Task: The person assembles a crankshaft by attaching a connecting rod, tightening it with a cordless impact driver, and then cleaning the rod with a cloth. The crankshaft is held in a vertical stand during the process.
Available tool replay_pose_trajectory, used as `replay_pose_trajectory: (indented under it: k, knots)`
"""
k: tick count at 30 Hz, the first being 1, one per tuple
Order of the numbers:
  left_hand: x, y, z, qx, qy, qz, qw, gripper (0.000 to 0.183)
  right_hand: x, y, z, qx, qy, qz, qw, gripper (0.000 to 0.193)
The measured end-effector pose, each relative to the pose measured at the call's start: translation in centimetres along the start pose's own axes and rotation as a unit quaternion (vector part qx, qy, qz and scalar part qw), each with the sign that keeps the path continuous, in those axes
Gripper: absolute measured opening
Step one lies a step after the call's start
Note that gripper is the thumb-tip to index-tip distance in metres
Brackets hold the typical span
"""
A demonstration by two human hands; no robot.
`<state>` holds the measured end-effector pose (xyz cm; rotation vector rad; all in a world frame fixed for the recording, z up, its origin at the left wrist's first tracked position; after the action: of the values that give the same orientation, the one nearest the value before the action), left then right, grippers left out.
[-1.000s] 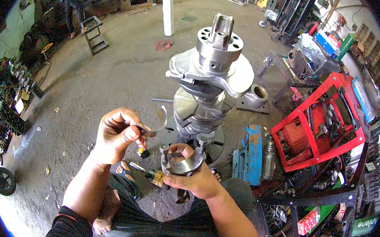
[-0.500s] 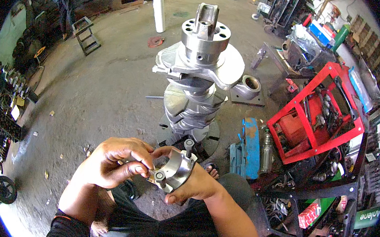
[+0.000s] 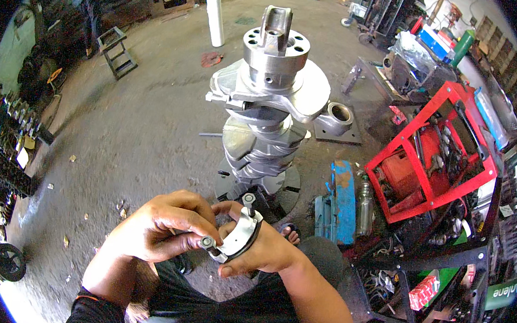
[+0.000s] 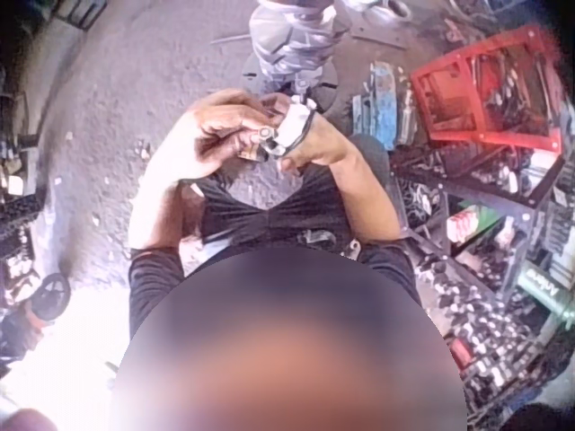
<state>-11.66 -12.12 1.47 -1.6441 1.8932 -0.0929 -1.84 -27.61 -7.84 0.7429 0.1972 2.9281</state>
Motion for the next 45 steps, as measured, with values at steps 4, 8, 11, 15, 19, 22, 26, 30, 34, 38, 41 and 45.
replay_pose_trajectory:
  k: [4, 8, 11, 15, 19, 22, 26, 30, 34, 38, 41, 45]
  knots:
    - [0.0, -0.1, -0.1, -0.021, 0.006, -0.013, 1.000, 0.008, 0.1, 0.0, 0.1, 0.000, -0.005, -0.010, 1.000, 0.106]
    - [0.1, 0.0, -0.1, -0.011, -0.014, -0.015, 1.000, 0.009, 0.2, -0.2, 0.3, -0.014, 0.007, 0.001, 1.000, 0.107]
    - [0.2, 0.1, 0.0, -0.004, -0.018, -0.031, 0.999, 0.009, 0.3, -0.1, 0.2, -0.011, -0.005, 0.001, 1.000, 0.107]
    - [0.5, 0.2, 0.0, 0.005, -0.028, -0.051, 0.998, 0.008, 0.4, 0.0, 0.3, -0.030, 0.005, -0.001, 1.000, 0.106]
    - [0.6, 0.3, -0.2, 0.032, -0.045, -0.055, 0.997, 0.007, 0.5, 0.1, 0.3, -0.024, -0.014, -0.001, 1.000, 0.103]
    - [0.7, 0.3, -0.3, 0.038, -0.042, -0.053, 0.997, 0.008, 0.5, 0.2, 0.3, -0.024, -0.017, 0.002, 1.000, 0.102]
    - [1.0, 0.4, -0.6, 0.059, -0.057, -0.052, 0.995, 0.011, 0.6, 0.2, 0.2, -0.025, -0.024, 0.006, 0.999, 0.101]
    - [0.9, 0.6, -0.8, 0.063, -0.068, -0.047, 0.995, 0.013, 0.8, 0.1, 0.2, -0.028, -0.026, 0.003, 0.999, 0.101]
    - [0.7, 0.8, -1.0, 0.060, -0.062, -0.033, 0.996, 0.016, 0.9, 0.1, 0.3, -0.028, -0.022, 0.014, 0.999, 0.101]
    - [0.5, 0.8, -1.1, 0.054, -0.064, -0.012, 0.996, 0.018, 0.8, 0.2, 0.4, -0.014, -0.025, 0.020, 0.999, 0.101]
    - [0.5, 0.7, -1.1, 0.048, -0.062, -0.008, 0.997, 0.019, 0.9, 0.3, 0.5, -0.012, -0.028, 0.019, 0.999, 0.100]
    - [0.6, 0.5, -1.1, 0.047, -0.056, -0.009, 0.997, 0.019, 0.8, 0.4, 0.5, -0.002, -0.037, 0.024, 0.999, 0.099]
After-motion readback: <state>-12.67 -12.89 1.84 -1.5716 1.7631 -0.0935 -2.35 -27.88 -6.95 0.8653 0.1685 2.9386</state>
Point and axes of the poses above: each hand's wrist, its own y-axis away from the middle knuckle, its own x-axis out of the palm, z = x × y, the point moved 3 cm from there along -y, towards the middle knuckle, and after that the axes turned 9 degrees about x, right-handed, at the moved point
